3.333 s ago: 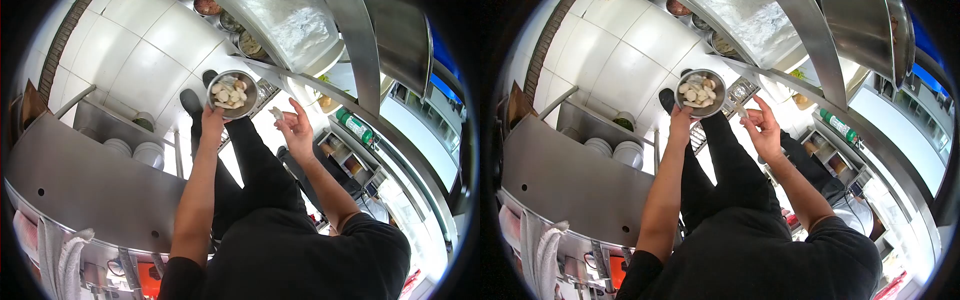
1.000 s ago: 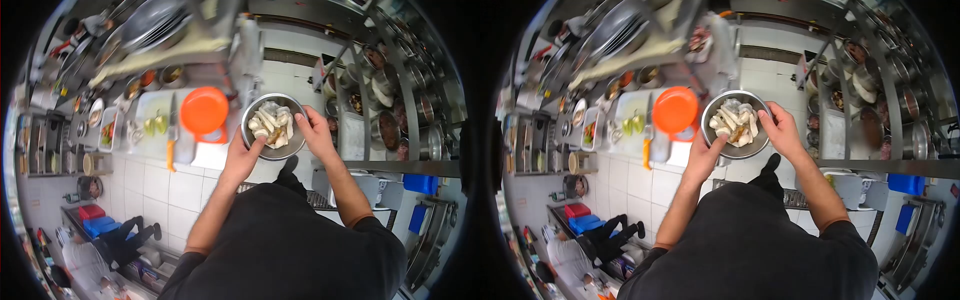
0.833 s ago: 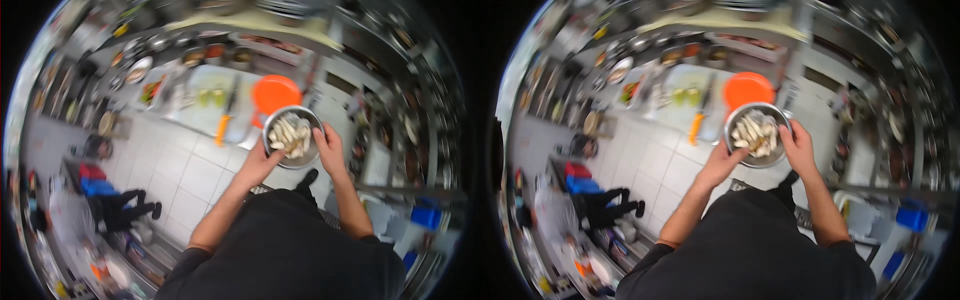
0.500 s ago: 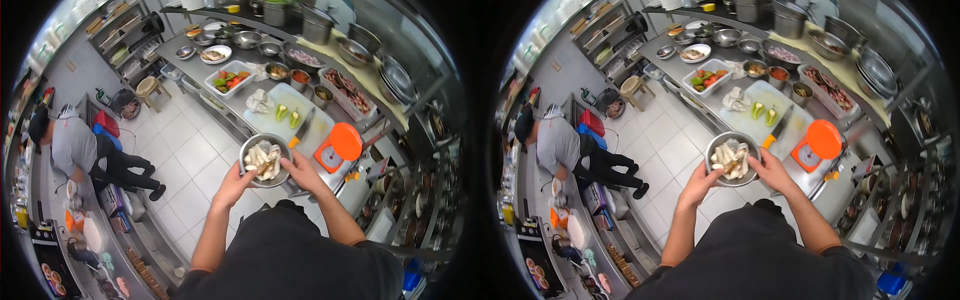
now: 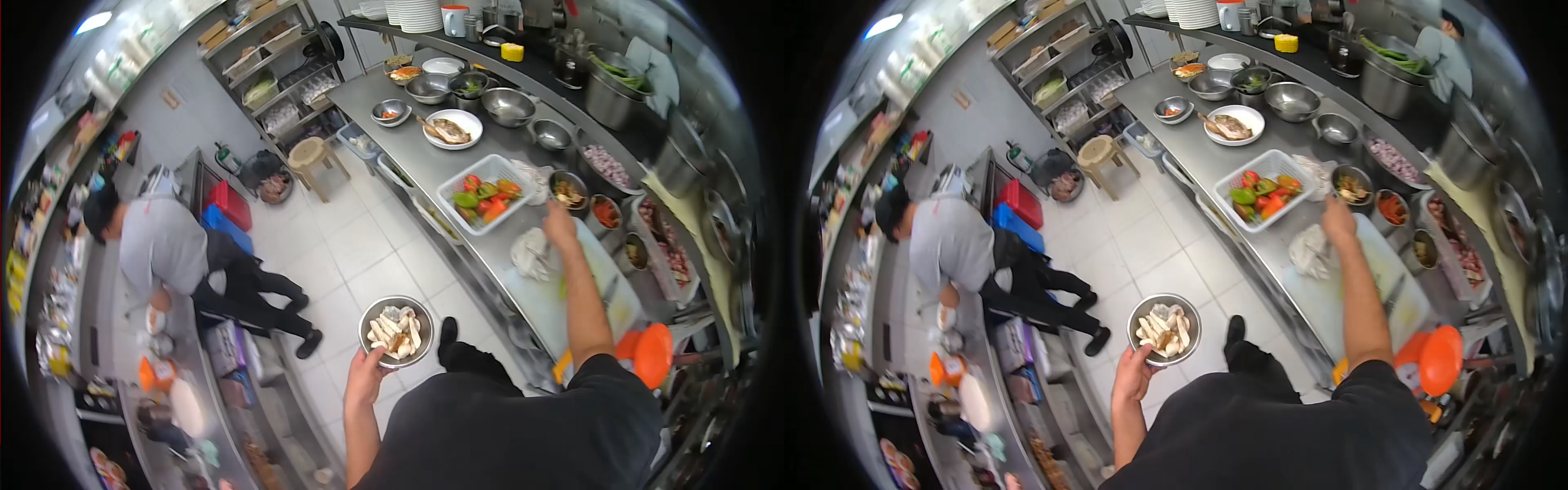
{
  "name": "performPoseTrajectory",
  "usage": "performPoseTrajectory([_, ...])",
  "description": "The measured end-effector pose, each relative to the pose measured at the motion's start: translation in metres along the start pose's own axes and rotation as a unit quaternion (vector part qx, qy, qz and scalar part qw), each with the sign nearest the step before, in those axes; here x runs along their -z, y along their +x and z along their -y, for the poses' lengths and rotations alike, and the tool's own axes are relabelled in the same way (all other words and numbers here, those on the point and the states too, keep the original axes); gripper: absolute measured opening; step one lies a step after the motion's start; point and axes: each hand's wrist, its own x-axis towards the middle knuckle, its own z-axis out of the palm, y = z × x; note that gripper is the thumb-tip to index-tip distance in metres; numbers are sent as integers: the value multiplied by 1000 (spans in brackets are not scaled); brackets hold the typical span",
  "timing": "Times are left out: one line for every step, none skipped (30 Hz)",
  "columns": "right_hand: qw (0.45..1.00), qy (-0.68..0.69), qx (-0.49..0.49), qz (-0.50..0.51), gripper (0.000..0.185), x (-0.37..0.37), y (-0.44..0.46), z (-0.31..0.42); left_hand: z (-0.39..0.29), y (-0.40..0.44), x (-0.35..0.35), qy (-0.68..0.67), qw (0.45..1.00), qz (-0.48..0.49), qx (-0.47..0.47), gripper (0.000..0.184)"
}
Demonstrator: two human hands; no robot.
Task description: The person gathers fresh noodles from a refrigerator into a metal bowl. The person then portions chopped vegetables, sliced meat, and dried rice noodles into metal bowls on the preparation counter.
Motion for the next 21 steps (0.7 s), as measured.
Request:
performPoseTrajectory([998,6,-39,48,56,5,26,3,-17,18,4,-7,1000,-12,7,42])
performPoseTrajectory([999,-32,-30,24,56,-20,55,-13,-32,36,12,1,1000,-10,19,41])
performPoseTrajectory([999,-18,26,5,57,-25,70,-16,-49,57,19,4,1000,-7,24,41])
performPoseTrajectory([999,-12,46,-8,57,-38,84,-19,-67,76,22,4,999,-18,35,41])
performPoseTrajectory([998,-16,64,-25,56,-42,80,-17,-84,92,33,14,1000,-23,14,41])
performPoseTrajectory([999,-19,44,8,57,-43,82,-8,-99,113,40,24,999,-31,1,41])
performPoseTrajectory([998,-30,24,40,57,-42,85,-3,-109,135,44,27,999,-35,-9,41])
performPoseTrajectory([996,-44,5,72,58,-37,85,-1,-132,150,36,29,999,-26,-7,40])
performPoseTrajectory([996,-52,-7,78,59,-37,86,0,-151,167,26,7,999,-35,-14,31])
performPoseTrajectory([995,-59,-18,83,59,-39,87,0,-163,189,27,-1,999,-28,-17,31])
performPoseTrajectory([994,-67,-35,83,59,-33,88,4,-173,210,25,-8,1000,-21,-22,31])
performPoseTrajectory([993,-73,-52,81,59,-21,82,16,-182,228,19,-29,999,-26,-24,31])
performPoseTrajectory([991,-73,-70,83,60,-20,79,24,-194,250,14,-45,998,-36,-24,32])
performPoseTrajectory([993,-68,-64,73,59,-22,72,22,-202,279,17,-47,998,-25,-14,34])
performPoseTrajectory([995,-63,-57,60,59,-23,69,20,-210,308,18,-46,999,-18,-13,34])
performPoseTrajectory([996,-58,-46,45,59,-23,75,22,-222,339,16,-54,998,-7,-12,35])
performPoseTrajectory([997,-43,-52,47,59,-21,79,30,-233,369,15,-62,998,1,-5,35])
performPoseTrajectory([996,-30,-61,51,58,-10,78,41,-247,397,13,-58,998,4,-11,36])
performPoseTrajectory([996,-18,-72,52,58,0,78,49,-263,430,8,-55,998,12,-19,36])
performPoseTrajectory([998,-32,-61,12,57,3,77,52,-280,463,0,-66,997,8,-36,34])
performPoseTrajectory([997,-46,-52,-24,56,3,72,52,-297,497,-5,-74,996,2,-50,32])
